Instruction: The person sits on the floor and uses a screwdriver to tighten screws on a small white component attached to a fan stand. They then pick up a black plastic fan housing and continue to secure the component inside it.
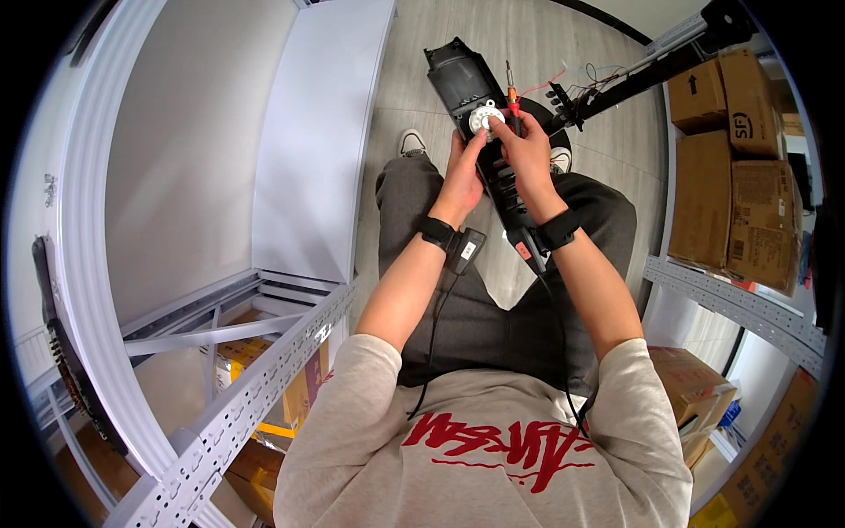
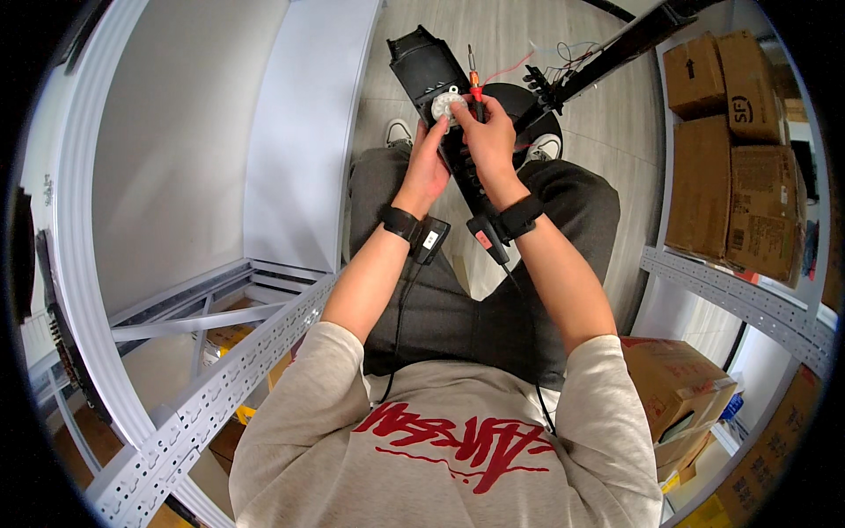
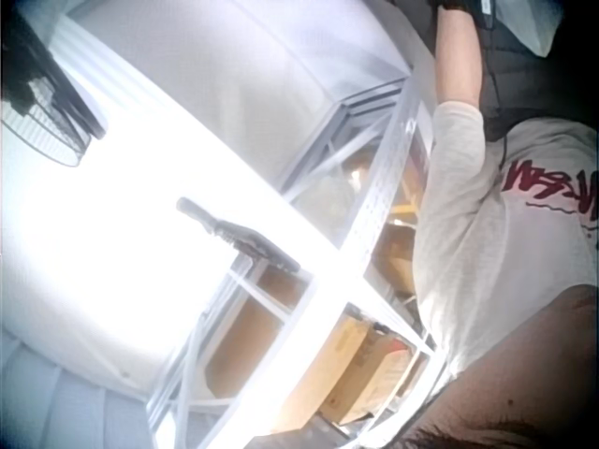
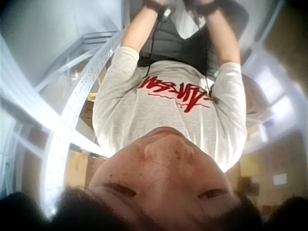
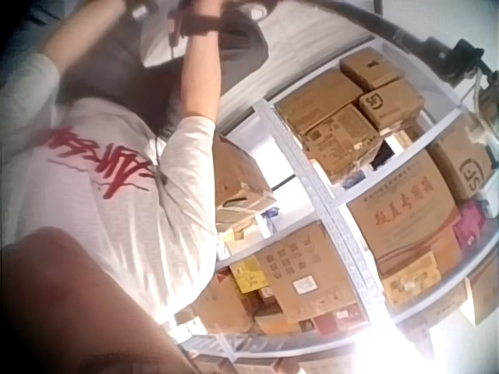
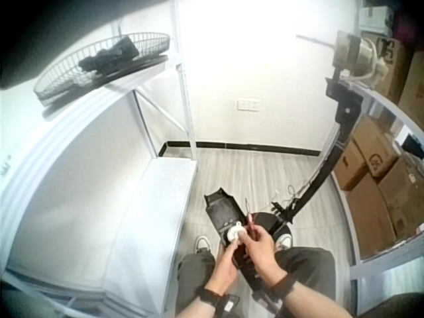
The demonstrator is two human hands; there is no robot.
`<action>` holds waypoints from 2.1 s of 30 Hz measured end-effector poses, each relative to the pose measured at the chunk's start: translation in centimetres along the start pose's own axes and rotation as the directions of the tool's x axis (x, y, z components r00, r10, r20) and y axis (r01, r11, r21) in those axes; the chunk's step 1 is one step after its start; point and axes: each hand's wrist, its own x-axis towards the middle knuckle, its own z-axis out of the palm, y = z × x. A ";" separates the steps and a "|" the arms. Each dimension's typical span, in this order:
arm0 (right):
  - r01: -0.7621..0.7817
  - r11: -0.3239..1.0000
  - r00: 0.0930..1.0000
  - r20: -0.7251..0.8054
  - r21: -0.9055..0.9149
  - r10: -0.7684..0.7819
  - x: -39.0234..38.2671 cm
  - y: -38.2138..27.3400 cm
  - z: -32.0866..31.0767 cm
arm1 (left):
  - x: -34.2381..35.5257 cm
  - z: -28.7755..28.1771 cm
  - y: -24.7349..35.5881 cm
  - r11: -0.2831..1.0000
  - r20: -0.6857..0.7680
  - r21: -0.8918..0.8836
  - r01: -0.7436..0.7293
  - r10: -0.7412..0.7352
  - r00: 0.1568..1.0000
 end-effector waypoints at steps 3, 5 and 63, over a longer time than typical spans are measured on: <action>0.001 1.000 1.000 -0.002 0.029 -0.001 -0.2 0.1 0.0 | -0.2 0.2 0.2 0.999 -0.029 -0.030 0.014 -0.015 0.999; -0.022 0.999 1.000 -0.003 0.044 0.022 0.0 0.3 -0.1 | -0.1 0.3 0.2 1.000 -0.045 -0.023 -0.002 0.001 0.999; 0.058 0.925 0.998 0.047 -0.376 -0.043 -0.1 -0.2 -2.6 | 0.9 -0.7 -0.4 0.985 -0.042 0.146 -0.091 0.099 0.994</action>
